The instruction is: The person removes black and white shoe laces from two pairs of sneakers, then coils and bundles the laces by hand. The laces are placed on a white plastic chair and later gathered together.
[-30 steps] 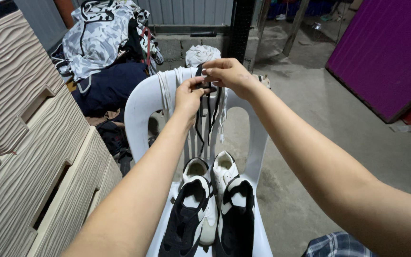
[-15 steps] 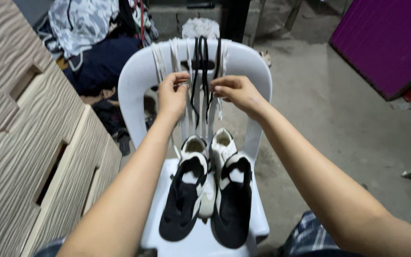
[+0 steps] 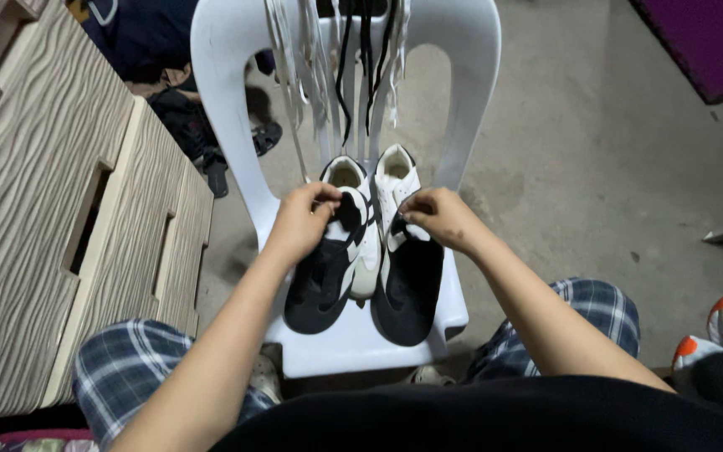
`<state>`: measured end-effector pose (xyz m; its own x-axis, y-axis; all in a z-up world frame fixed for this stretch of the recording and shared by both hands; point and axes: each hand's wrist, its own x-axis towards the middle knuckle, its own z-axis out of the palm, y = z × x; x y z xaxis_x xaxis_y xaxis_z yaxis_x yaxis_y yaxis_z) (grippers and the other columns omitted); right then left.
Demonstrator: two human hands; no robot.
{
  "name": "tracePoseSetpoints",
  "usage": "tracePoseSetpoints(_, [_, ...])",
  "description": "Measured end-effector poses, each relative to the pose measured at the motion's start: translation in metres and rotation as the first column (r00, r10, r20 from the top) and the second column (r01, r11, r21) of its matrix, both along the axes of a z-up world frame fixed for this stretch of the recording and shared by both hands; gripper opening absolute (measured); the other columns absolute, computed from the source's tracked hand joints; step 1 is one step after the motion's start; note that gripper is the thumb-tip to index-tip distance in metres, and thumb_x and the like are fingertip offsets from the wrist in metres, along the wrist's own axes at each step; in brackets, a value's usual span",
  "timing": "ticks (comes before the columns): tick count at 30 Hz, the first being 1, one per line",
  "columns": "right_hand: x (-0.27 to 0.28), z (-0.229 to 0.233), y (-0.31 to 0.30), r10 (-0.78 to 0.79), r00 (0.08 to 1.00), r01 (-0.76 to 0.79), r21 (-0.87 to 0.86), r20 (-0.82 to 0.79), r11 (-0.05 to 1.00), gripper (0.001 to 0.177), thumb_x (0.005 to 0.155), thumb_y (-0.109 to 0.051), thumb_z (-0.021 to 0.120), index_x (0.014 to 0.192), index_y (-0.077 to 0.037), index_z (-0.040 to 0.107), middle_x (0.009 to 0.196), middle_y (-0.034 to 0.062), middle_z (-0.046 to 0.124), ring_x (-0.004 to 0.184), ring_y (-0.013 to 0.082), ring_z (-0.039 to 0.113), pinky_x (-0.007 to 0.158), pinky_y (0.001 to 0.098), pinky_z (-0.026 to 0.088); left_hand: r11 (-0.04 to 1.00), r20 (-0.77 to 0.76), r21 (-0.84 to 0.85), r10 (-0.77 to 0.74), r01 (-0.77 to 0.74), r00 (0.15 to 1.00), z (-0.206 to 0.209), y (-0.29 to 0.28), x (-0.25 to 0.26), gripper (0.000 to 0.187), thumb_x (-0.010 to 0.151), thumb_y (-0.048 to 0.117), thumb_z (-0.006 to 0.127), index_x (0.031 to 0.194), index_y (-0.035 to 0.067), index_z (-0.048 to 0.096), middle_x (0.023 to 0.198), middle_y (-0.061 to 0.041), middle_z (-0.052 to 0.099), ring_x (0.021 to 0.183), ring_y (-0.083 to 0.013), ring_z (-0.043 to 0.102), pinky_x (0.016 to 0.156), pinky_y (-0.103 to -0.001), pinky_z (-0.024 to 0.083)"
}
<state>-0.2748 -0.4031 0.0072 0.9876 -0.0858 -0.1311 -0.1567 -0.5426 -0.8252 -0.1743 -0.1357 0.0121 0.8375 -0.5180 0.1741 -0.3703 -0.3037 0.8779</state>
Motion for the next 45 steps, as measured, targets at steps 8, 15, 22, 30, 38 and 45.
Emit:
tracePoseSetpoints(8, [-0.049, -0.017, 0.007, 0.131, 0.983, -0.177, -0.521, -0.125, 0.835, 0.06, 0.069, -0.024, 0.087, 0.124, -0.011, 0.067, 0.13, 0.0113, 0.06, 0.129, 0.033, 0.047, 0.107, 0.0479, 0.038, 0.803, 0.245, 0.589, -0.283, 0.09, 0.927, 0.01, 0.015, -0.047, 0.028, 0.089, 0.015, 0.064, 0.116, 0.01, 0.072, 0.118, -0.009, 0.072, 0.117, -0.03, 0.061, 0.097, -0.054, 0.039])
tracePoseSetpoints(15, [-0.058, -0.015, 0.006, 0.151, 0.985, -0.174, -0.565, -0.088, 0.806, 0.061, 0.068, -0.023, 0.087, 0.126, -0.015, 0.067, 0.138, 0.0055, 0.055, 0.137, 0.0294, 0.043, 0.111, 0.0487, 0.035, 0.556, 0.126, 0.823, -0.382, 0.119, 0.915, 0.016, 0.001, -0.045, 0.046, 0.088, 0.045, 0.073, 0.118, 0.012, 0.068, 0.122, -0.006, 0.065, 0.121, -0.026, 0.053, 0.095, -0.057, 0.037])
tracePoseSetpoints(22, [-0.062, -0.011, 0.002, 0.01, 0.976, -0.144, -0.611, -0.218, 0.779, 0.076, 0.072, -0.037, 0.089, 0.137, -0.016, 0.056, 0.138, 0.0036, 0.053, 0.126, 0.034, 0.052, 0.105, 0.0483, 0.044, 0.463, 0.175, 0.884, -0.463, 0.069, 0.869, 0.005, -0.002, -0.039, 0.055, 0.081, 0.036, 0.081, 0.129, 0.017, 0.062, 0.125, -0.003, 0.064, 0.121, -0.0224, 0.054, 0.096, -0.054, 0.037])
tracePoseSetpoints(30, [-0.041, -0.031, 0.003, 0.056, 0.978, -0.152, -0.5, -0.202, 0.853, 0.068, 0.067, -0.029, 0.093, 0.118, -0.006, 0.055, 0.126, 0.0162, 0.049, 0.112, 0.0424, 0.059, 0.093, 0.0475, 0.052, 0.624, 0.1, 0.773, -0.298, 0.115, 0.949, 0.002, -0.003, -0.031, 0.053, 0.082, 0.031, 0.081, 0.13, 0.021, 0.061, 0.131, -0.002, 0.065, 0.125, -0.0259, 0.052, 0.099, -0.061, 0.032])
tracePoseSetpoints(38, [-0.06, -0.044, 0.0, 0.116, 0.987, -0.089, -0.217, 0.114, 0.972, 0.041, 0.085, -0.031, 0.076, 0.117, -0.008, 0.063, 0.139, 0.012, 0.054, 0.119, 0.0322, 0.061, 0.098, 0.042, 0.051, 0.944, -0.132, 0.147, -0.277, 0.295, 0.952, 0.036, -0.022, 0.018, 0.041, 0.081, 0.021, 0.078, 0.119, 0.006, 0.068, 0.108, -0.01, 0.074, 0.099, -0.0222, 0.067, 0.088, -0.034, 0.053])
tracePoseSetpoints(45, [-0.079, -0.021, -0.017, -0.279, 0.886, 0.457, 0.595, -0.371, 0.661, 0.07, 0.096, -0.064, 0.039, 0.142, -0.014, 0.058, 0.136, 0.0024, 0.065, 0.112, 0.0282, 0.066, 0.094, 0.0391, 0.051, 0.91, -0.088, -0.029, -0.415, 0.414, 0.906, 0.065, -0.105, 0.015, 0.045, 0.083, 0.021, 0.079, 0.122, 0.002, 0.068, 0.116, -0.009, 0.074, 0.107, -0.017, 0.067, 0.094, -0.031, 0.052])
